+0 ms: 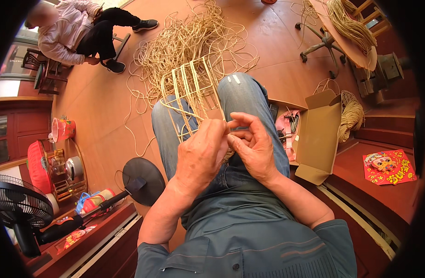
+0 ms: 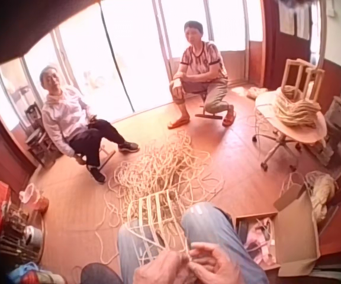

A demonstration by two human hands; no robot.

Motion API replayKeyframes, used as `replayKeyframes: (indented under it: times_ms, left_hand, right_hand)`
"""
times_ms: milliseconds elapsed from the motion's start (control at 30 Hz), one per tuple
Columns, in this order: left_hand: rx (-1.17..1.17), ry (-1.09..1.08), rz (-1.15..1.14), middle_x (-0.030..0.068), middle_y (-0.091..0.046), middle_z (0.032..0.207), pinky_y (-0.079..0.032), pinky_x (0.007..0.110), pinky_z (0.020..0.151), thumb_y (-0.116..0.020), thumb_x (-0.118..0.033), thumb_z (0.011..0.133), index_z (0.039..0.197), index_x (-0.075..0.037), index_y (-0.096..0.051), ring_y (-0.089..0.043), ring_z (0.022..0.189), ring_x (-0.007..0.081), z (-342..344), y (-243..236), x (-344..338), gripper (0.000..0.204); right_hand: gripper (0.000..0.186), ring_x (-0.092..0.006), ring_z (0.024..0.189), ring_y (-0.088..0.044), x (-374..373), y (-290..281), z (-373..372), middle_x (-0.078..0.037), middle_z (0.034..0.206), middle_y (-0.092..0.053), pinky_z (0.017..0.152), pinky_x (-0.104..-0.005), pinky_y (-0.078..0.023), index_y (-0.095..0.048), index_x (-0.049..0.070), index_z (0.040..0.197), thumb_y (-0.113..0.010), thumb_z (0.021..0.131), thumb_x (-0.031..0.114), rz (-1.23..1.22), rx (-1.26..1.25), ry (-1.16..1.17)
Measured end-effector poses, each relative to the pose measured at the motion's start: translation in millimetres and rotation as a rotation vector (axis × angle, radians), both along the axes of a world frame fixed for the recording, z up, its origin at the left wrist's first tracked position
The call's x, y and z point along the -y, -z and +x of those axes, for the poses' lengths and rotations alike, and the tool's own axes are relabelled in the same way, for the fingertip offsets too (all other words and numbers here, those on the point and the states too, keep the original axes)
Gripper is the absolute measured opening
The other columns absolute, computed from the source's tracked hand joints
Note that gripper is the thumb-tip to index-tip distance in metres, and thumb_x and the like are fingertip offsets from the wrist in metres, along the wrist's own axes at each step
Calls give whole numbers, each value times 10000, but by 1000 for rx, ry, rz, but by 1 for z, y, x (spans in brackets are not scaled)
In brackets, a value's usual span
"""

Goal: The person is weaving a small basket structure using long thin straw or wicker strips.

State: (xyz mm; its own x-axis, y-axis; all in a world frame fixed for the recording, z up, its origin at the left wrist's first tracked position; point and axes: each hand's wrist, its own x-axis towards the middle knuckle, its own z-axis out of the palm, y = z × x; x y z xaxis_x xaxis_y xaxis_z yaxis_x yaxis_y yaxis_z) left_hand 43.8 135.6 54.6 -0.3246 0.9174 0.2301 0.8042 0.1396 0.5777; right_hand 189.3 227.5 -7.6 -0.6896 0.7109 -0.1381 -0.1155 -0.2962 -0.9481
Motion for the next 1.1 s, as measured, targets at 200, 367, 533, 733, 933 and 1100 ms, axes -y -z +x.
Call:
replayKeyframes:
  times_ms: [200,367,533,733,933,1100]
  left_hand:
    - [553,-163,-179,72,-560,703,-497,366,640,-686,-70,1064,1274,-66,-652,-616,667,182,-14,-15,5,213]
    - [887,-189,-107,-9,-605,777,-473,287,673,-682,-73,1085,1240,-46,-675,-537,731,49,-22,1,11,157]
    - [710,-62,-110,76,-708,855,-540,305,718,-678,-46,1081,1210,-28,-676,-662,759,112,-7,-17,-1,130]
    - [578,120,-36,27,-679,867,-515,274,700,-694,-14,1095,1190,-16,-692,-593,783,53,-2,-35,-24,95]
    - [692,-118,-58,-9,-706,846,-516,254,690,-772,-105,1056,1150,-23,-724,-635,779,38,-20,-19,-32,134]
    - [407,-264,-57,90,-748,816,-577,350,693,-788,-160,1024,1120,-55,-728,-736,731,176,-27,-10,-34,155]
  right_hand:
    - [507,-128,1063,-763,2,-7,-5,-102,1251,-744,879,-269,-657,-592,53,1499,-758,1032,-54,111,44,58]
    - [499,-133,1023,-774,7,-2,-3,-109,1175,-769,820,-269,-667,-604,56,1469,-770,1012,-58,184,99,64]
    - [500,-131,1023,-772,7,-2,-5,-107,1167,-765,797,-263,-669,-606,56,1455,-780,1001,-61,236,111,89]
    - [458,-109,1024,-758,6,-2,-12,-79,1190,-766,801,-257,-653,-605,45,1433,-783,1018,-34,286,25,128]
    - [319,-53,867,-666,-2,0,-15,-47,1085,-730,723,-248,-556,-608,27,1352,-765,1075,46,-33,51,125]
    - [276,-32,796,-623,-4,7,-21,-10,956,-699,665,-221,-500,-606,18,1285,-770,1063,29,-39,23,198]
